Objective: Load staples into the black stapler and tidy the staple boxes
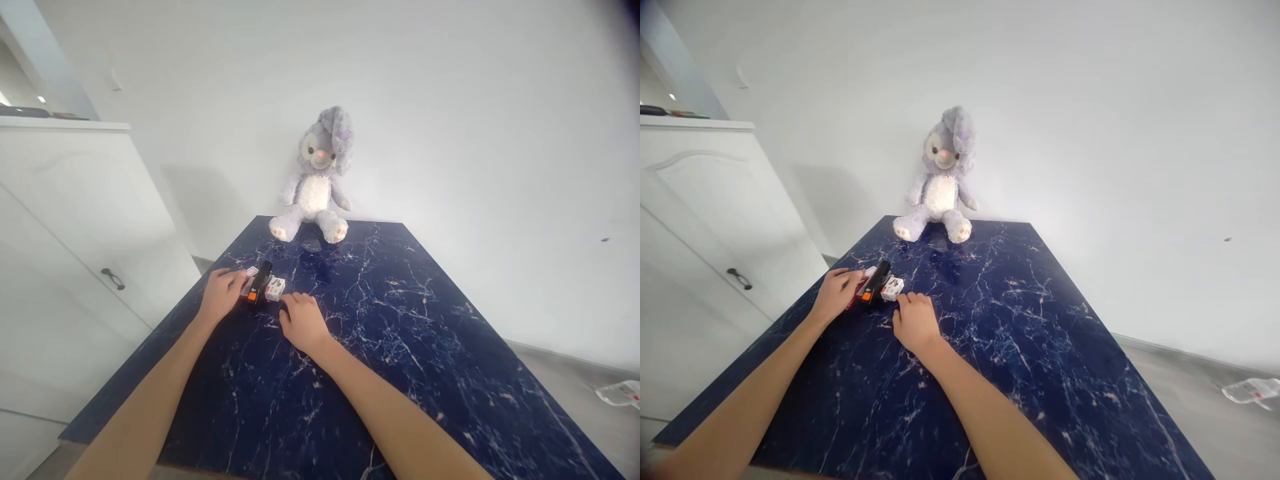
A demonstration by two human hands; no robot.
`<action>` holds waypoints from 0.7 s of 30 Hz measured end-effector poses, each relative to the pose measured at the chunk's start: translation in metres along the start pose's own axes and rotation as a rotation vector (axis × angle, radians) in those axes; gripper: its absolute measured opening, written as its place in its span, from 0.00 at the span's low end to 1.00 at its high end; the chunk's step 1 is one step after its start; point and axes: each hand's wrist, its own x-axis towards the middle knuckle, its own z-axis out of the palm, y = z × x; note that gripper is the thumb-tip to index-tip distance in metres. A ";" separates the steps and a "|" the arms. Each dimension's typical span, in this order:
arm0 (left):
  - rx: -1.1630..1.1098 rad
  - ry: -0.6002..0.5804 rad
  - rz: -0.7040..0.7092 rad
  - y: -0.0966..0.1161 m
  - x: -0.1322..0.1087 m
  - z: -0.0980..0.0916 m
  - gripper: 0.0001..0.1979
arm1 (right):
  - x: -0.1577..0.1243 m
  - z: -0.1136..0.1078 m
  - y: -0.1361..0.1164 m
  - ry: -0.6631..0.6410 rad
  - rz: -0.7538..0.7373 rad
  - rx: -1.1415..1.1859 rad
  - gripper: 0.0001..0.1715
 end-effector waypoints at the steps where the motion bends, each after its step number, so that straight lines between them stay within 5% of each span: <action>1: -0.024 -0.009 0.022 0.003 -0.001 0.000 0.26 | 0.000 0.000 0.000 0.026 0.025 0.008 0.22; 5: -0.066 -0.149 0.137 0.020 -0.007 -0.002 0.26 | -0.001 -0.003 0.000 0.096 0.140 0.106 0.39; 8: -0.009 -0.247 0.184 0.033 -0.011 -0.005 0.25 | 0.000 -0.003 0.001 0.097 0.172 0.168 0.41; 15: -0.028 -0.273 0.280 0.067 -0.028 -0.017 0.15 | 0.005 -0.002 0.005 0.155 0.170 0.226 0.49; 21: -0.163 -0.335 0.523 0.114 -0.050 -0.009 0.17 | -0.022 -0.050 0.065 -0.135 -0.078 0.417 0.53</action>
